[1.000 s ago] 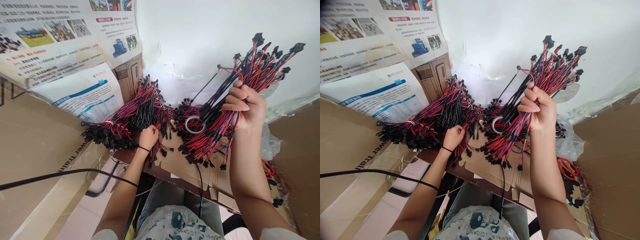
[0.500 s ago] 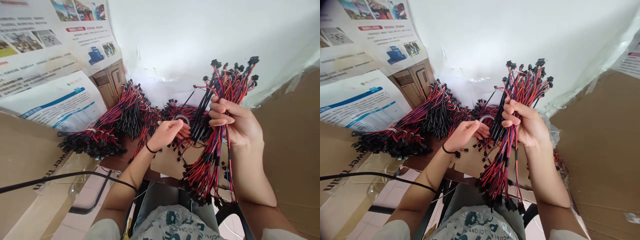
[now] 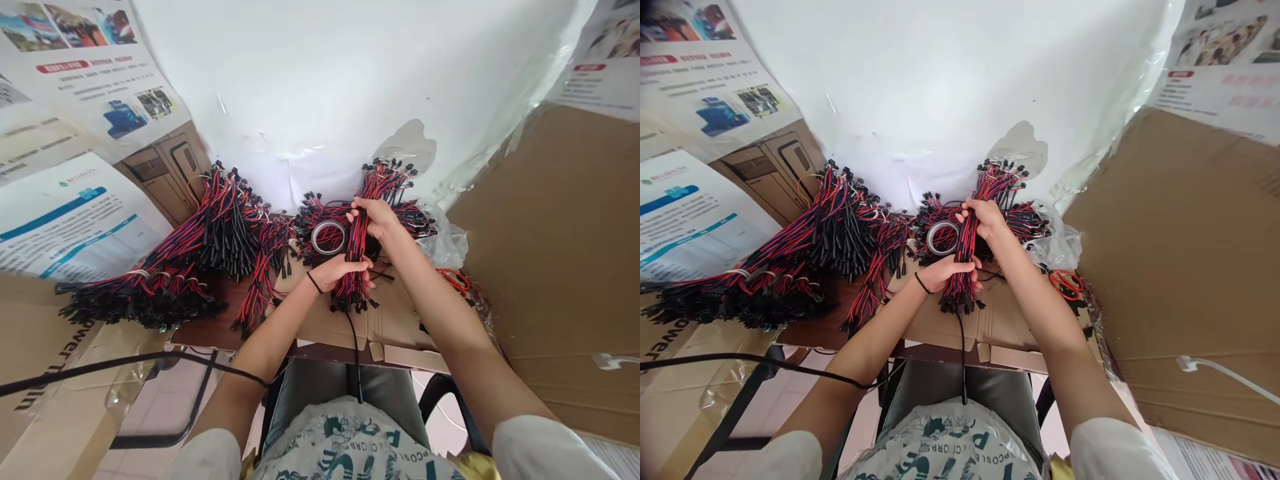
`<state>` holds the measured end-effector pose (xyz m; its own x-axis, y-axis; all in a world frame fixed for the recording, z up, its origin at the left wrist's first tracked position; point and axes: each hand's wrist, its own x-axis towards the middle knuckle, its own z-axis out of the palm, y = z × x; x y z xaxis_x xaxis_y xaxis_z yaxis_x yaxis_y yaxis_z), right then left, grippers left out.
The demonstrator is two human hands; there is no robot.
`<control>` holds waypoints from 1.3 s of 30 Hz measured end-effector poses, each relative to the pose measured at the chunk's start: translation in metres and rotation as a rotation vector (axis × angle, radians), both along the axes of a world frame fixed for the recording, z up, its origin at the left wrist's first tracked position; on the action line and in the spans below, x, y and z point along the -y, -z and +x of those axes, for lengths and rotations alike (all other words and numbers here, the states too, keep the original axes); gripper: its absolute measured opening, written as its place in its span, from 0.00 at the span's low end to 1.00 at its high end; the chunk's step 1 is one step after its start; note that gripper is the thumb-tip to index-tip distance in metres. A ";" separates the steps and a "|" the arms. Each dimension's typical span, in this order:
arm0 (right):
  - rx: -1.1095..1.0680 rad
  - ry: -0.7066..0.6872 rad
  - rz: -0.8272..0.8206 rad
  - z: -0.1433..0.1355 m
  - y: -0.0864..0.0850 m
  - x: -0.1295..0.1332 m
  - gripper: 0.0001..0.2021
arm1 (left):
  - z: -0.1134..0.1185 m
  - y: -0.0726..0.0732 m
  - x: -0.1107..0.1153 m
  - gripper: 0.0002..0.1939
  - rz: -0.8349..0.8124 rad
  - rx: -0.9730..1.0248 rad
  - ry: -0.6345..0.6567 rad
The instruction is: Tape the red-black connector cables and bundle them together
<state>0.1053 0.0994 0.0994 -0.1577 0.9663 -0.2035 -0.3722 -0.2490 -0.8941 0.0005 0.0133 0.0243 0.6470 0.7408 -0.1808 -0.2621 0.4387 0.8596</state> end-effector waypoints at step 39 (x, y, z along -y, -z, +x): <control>2.074 0.008 0.235 0.205 0.055 0.051 0.19 | 0.010 0.018 -0.006 0.13 -0.175 0.263 -0.124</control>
<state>0.3100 0.0485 0.0443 0.0928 0.9936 0.0642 0.9907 -0.0986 0.0941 0.0107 0.0194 0.0067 0.5950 0.7893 -0.1516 -0.5253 0.5247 0.6699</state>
